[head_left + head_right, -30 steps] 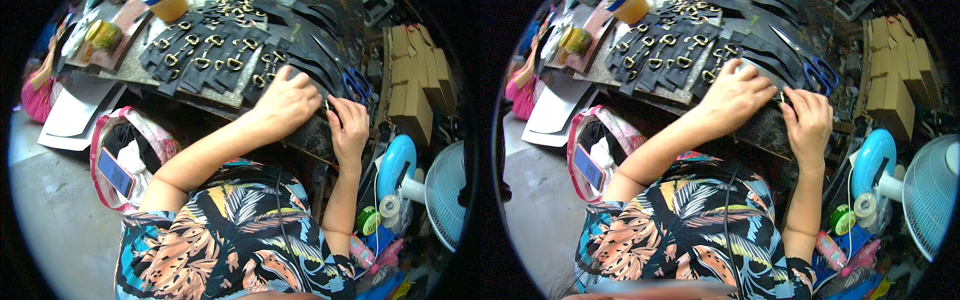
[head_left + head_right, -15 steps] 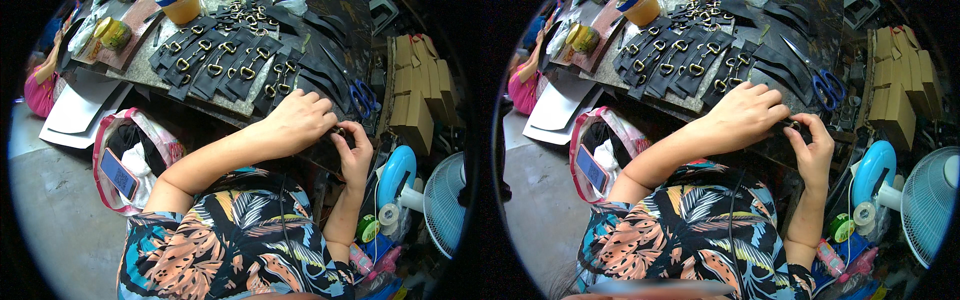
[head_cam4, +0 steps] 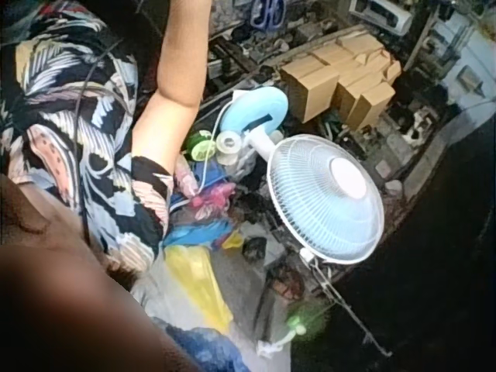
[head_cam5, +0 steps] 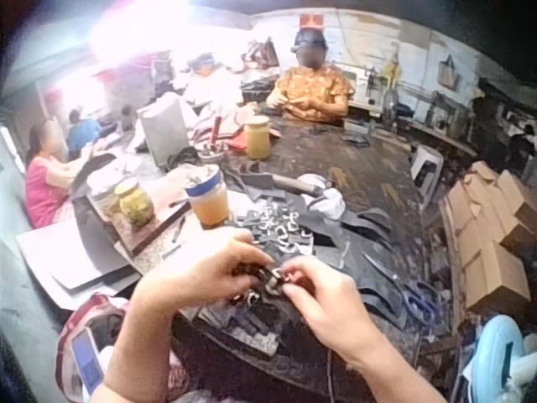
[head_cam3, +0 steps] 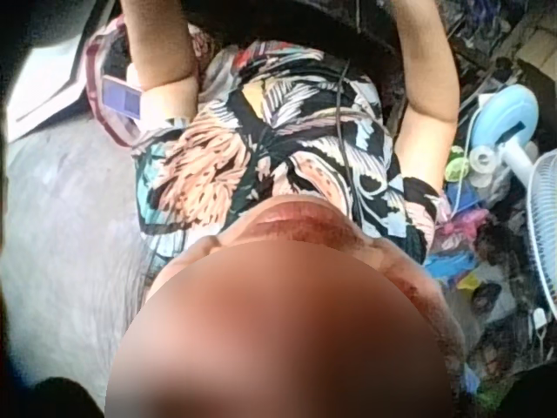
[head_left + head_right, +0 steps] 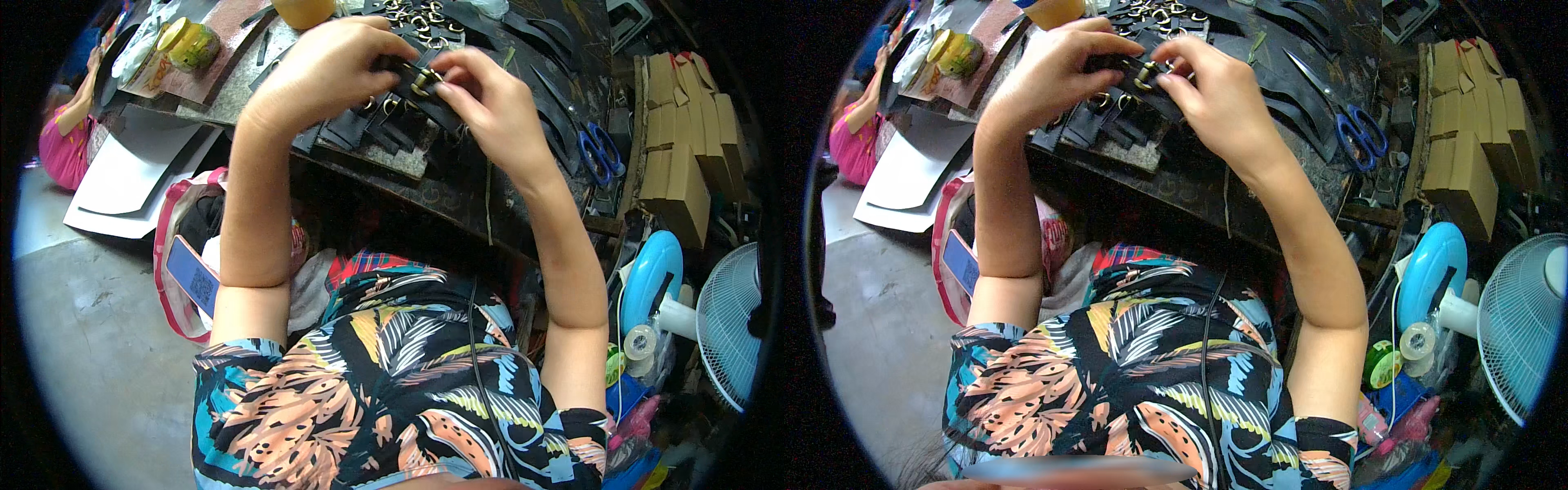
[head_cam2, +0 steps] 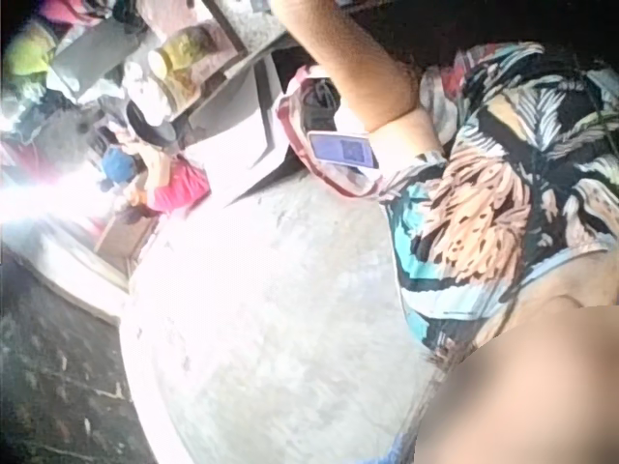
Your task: The person repeatedly cuts short black straps with scissors, threads brass D-rings and clasps onto them, and arranges the finished keychains on a cluttered workbench. The person handles straps, metal hardware, and scissors throughout.
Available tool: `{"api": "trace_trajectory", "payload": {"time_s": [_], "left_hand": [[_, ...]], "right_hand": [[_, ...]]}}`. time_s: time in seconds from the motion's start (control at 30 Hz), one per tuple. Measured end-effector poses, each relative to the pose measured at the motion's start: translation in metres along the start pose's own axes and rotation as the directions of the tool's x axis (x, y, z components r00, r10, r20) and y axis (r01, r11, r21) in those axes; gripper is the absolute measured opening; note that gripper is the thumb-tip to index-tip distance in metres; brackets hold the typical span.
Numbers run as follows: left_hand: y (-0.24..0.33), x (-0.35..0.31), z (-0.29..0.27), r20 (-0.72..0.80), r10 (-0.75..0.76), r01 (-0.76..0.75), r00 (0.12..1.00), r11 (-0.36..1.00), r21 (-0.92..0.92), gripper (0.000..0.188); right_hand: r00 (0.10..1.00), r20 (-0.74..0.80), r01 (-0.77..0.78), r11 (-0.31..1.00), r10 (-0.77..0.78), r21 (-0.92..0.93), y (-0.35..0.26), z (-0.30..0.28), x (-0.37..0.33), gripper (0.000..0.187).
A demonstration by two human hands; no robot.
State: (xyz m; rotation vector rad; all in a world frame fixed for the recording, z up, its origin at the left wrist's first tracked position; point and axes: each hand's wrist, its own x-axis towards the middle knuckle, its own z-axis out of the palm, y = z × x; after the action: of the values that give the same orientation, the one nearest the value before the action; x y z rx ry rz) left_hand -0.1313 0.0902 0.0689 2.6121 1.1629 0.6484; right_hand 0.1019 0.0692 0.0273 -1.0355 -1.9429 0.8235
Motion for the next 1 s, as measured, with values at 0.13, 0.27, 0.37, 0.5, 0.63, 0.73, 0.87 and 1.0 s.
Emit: {"api": "trace_trajectory", "payload": {"time_s": [0.13,0.27,0.37,0.5,0.63,0.73,0.87,1.0], "left_hand": [[-0.005,-0.004,0.014,-0.255,0.048,0.067,0.966,0.904,0.423,0.034],[0.007,-0.019,0.042,-0.214,-0.021,0.060,0.977,0.982,0.179,0.021],[0.009,-0.020,0.048,-0.291,-0.062,0.112,0.955,0.981,0.160,0.015],[0.016,-0.019,0.047,-0.308,-0.106,0.152,0.945,0.980,0.127,0.014],[0.032,-0.018,0.046,-0.416,-0.064,0.189,0.907,0.945,0.266,0.019],[0.049,-0.010,0.052,-0.490,0.022,0.162,0.871,0.929,0.331,0.016],[0.079,0.008,0.083,-0.445,0.115,-0.041,0.888,0.984,0.171,0.013],[0.109,-0.001,0.114,-0.263,0.152,-0.158,0.953,0.987,-0.004,0.019]], "right_hand": [[0.988,-0.026,0.113,0.828,-0.152,-0.549,0.009,0.026,0.023,0.014],[0.991,-0.054,0.079,0.857,-0.124,-0.509,0.011,0.023,0.017,0.011],[0.980,-0.084,0.125,0.882,-0.182,-0.454,0.009,0.005,0.005,0.013],[0.971,-0.159,0.104,0.917,-0.177,-0.386,0.014,-0.041,-0.029,0.014],[0.933,-0.360,-0.105,0.933,-0.028,-0.345,0.030,-0.082,-0.064,0.013],[0.913,-0.403,-0.259,0.846,0.057,-0.466,0.039,-0.096,-0.083,0.016],[0.917,-0.381,-0.173,0.744,-0.116,-0.645,0.051,-0.083,-0.084,0.027],[0.941,-0.295,-0.129,0.632,-0.165,-0.764,0.055,-0.069,-0.080,0.035]]}}
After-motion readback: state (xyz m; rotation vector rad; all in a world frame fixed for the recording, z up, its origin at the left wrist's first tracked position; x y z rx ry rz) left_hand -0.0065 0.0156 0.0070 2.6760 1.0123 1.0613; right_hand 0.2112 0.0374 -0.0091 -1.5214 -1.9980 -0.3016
